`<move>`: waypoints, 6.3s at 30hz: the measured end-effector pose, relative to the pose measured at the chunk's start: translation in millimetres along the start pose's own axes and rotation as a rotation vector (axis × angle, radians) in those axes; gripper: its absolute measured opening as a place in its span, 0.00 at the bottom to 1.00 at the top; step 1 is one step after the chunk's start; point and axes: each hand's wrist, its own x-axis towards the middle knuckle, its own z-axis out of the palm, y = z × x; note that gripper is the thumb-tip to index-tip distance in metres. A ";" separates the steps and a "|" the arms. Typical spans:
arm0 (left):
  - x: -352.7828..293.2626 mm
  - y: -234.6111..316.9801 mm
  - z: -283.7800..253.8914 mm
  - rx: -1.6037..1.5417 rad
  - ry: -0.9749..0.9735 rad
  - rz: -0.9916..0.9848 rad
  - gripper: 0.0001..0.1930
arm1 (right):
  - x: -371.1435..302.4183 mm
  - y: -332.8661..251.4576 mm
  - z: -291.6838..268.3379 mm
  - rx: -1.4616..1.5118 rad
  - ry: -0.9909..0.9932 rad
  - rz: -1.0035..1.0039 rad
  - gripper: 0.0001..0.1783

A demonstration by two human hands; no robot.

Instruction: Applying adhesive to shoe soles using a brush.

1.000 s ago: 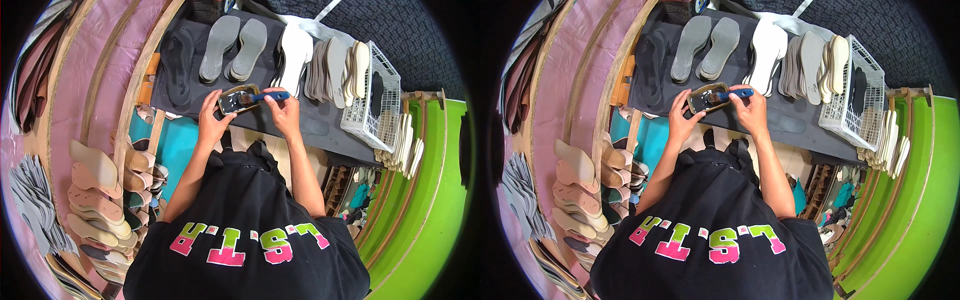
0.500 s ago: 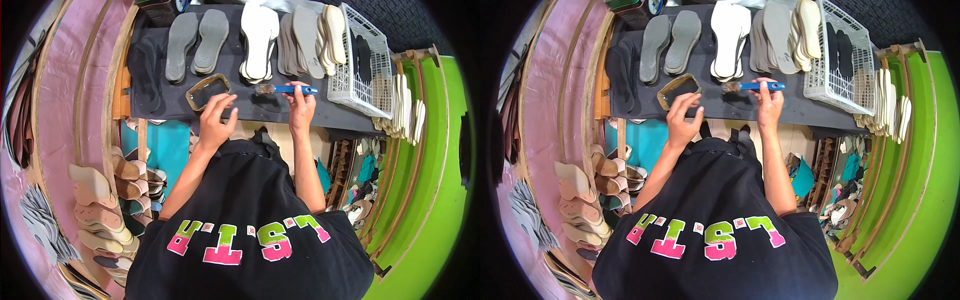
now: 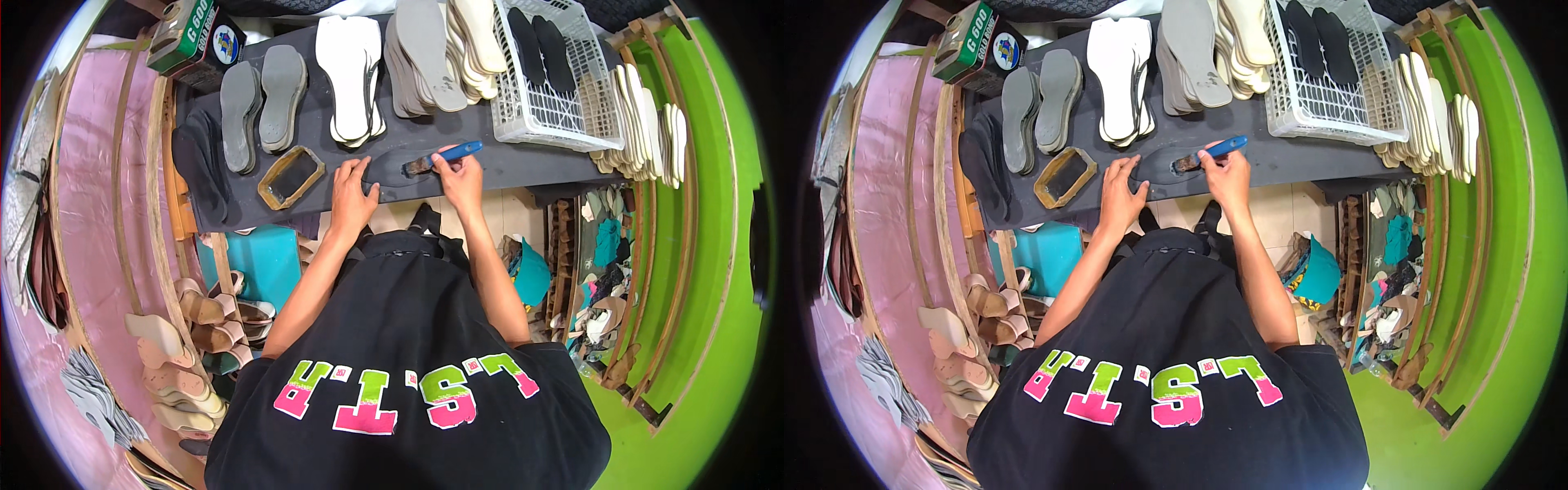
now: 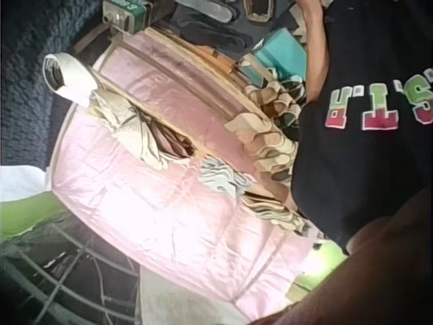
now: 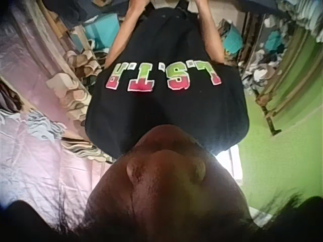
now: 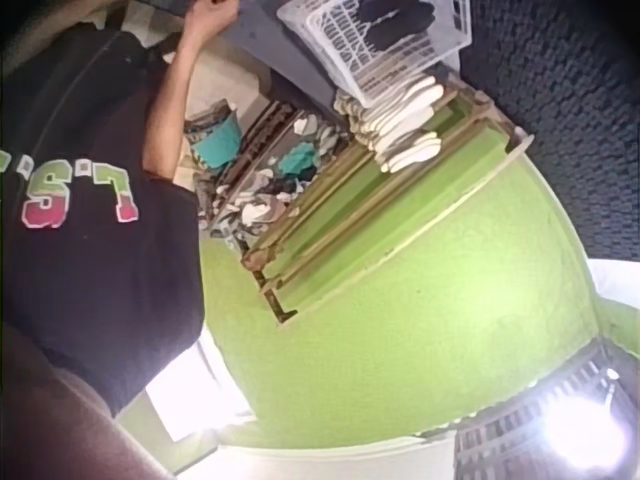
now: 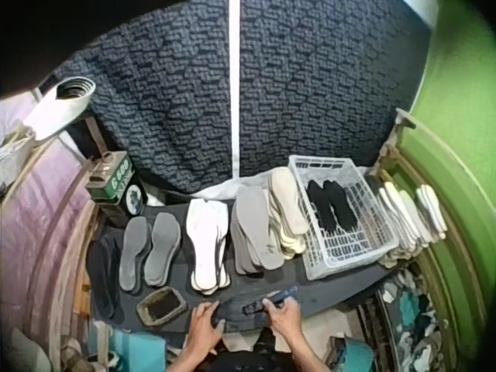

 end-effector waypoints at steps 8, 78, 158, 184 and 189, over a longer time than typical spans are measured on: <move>4.0 -21.3 -1.9 -0.080 0.000 0.065 0.29 | 0.4 -36.9 -2.1 -0.402 0.089 -0.498 0.06; 8.8 -46.7 -14.3 -0.257 0.082 0.135 0.23 | -14.9 -47.4 77.1 -0.286 -0.213 -0.560 0.06; 4.3 -42.5 -15.4 -0.270 0.051 0.105 0.43 | -5.8 -36.8 68.3 -0.278 -0.069 -0.526 0.06; 5.8 -43.8 -8.7 -0.186 0.080 0.168 0.36 | 12.6 -33.4 43.5 -0.248 0.138 -0.374 0.05; 7.2 -43.9 -8.9 -0.180 0.060 0.173 0.33 | -4.4 -40.5 63.2 -0.588 0.073 -0.767 0.09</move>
